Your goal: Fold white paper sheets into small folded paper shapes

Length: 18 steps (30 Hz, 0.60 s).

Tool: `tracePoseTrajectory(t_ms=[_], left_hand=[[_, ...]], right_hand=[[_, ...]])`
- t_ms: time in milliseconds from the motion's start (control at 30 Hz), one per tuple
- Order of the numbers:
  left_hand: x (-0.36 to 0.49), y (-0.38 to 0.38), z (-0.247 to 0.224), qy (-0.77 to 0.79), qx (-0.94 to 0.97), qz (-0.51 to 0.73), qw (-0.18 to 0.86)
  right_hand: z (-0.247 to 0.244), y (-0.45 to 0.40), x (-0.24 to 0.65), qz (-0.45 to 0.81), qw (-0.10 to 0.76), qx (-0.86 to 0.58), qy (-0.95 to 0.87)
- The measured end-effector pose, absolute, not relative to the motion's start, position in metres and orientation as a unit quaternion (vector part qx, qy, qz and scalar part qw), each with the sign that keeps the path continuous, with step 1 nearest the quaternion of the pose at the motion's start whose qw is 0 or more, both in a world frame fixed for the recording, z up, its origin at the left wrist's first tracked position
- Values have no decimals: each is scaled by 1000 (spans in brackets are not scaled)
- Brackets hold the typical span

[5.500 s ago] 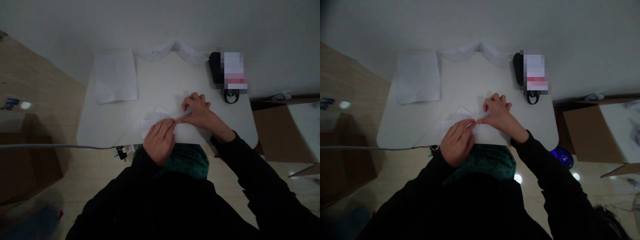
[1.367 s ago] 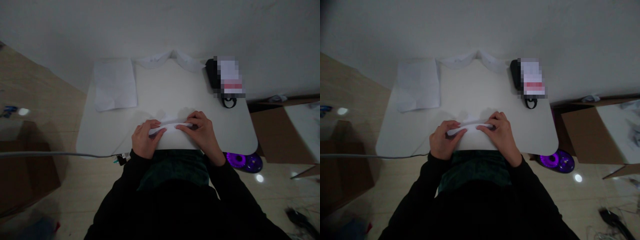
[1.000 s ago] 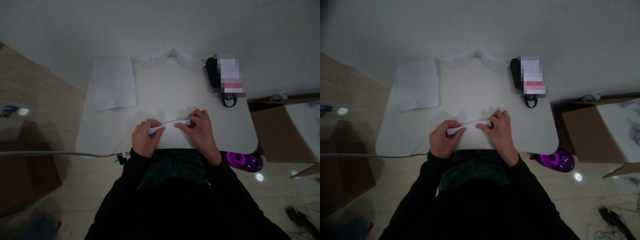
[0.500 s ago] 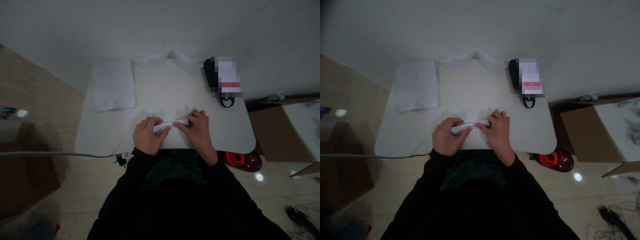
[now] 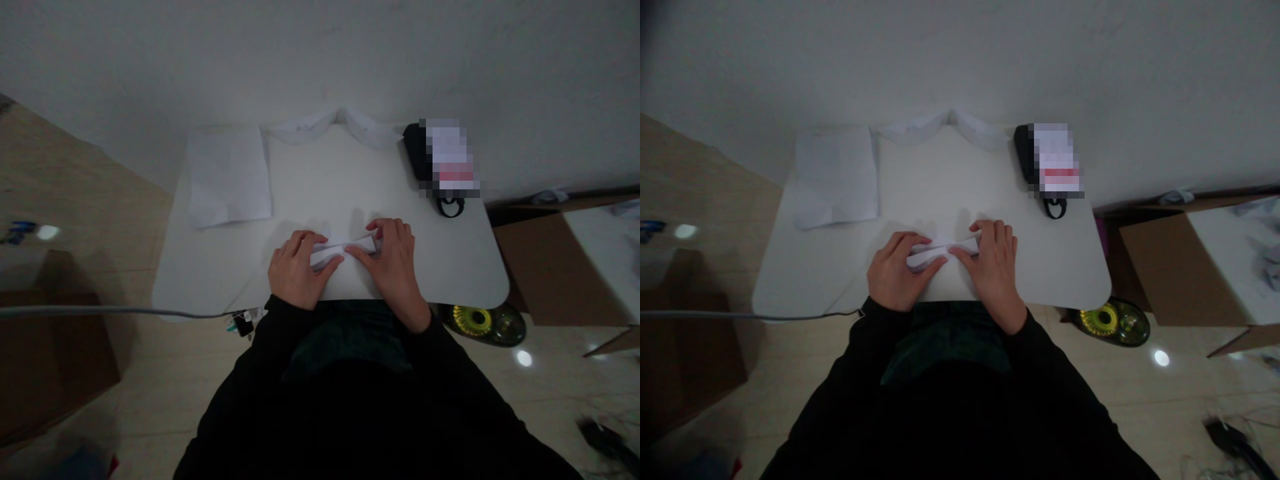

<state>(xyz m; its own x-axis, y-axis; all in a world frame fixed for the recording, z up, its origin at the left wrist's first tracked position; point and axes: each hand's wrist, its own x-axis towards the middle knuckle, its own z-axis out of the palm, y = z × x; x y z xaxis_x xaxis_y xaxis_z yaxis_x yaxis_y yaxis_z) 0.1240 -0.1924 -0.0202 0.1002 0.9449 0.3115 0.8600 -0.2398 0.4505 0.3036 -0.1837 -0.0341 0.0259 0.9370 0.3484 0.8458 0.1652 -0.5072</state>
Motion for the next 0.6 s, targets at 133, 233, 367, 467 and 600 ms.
tracePoseTrajectory(t_ms=[133,233,367,467,600], left_hand=[[125,-192,-19,614,739,264,84],[127,-193,-18,627,733,250,86],[128,-194,-19,631,731,248,85],[128,-195,-20,633,726,253,90],[129,-195,-20,637,720,255,103]], right_hand=[[-29,-190,300,42,328,-548,-768],[-27,-194,300,45,327,-466,-821],[-26,-195,302,69,338,-457,-820],[-24,-196,305,66,327,-457,-825],[-23,-199,309,45,287,-450,-845]])
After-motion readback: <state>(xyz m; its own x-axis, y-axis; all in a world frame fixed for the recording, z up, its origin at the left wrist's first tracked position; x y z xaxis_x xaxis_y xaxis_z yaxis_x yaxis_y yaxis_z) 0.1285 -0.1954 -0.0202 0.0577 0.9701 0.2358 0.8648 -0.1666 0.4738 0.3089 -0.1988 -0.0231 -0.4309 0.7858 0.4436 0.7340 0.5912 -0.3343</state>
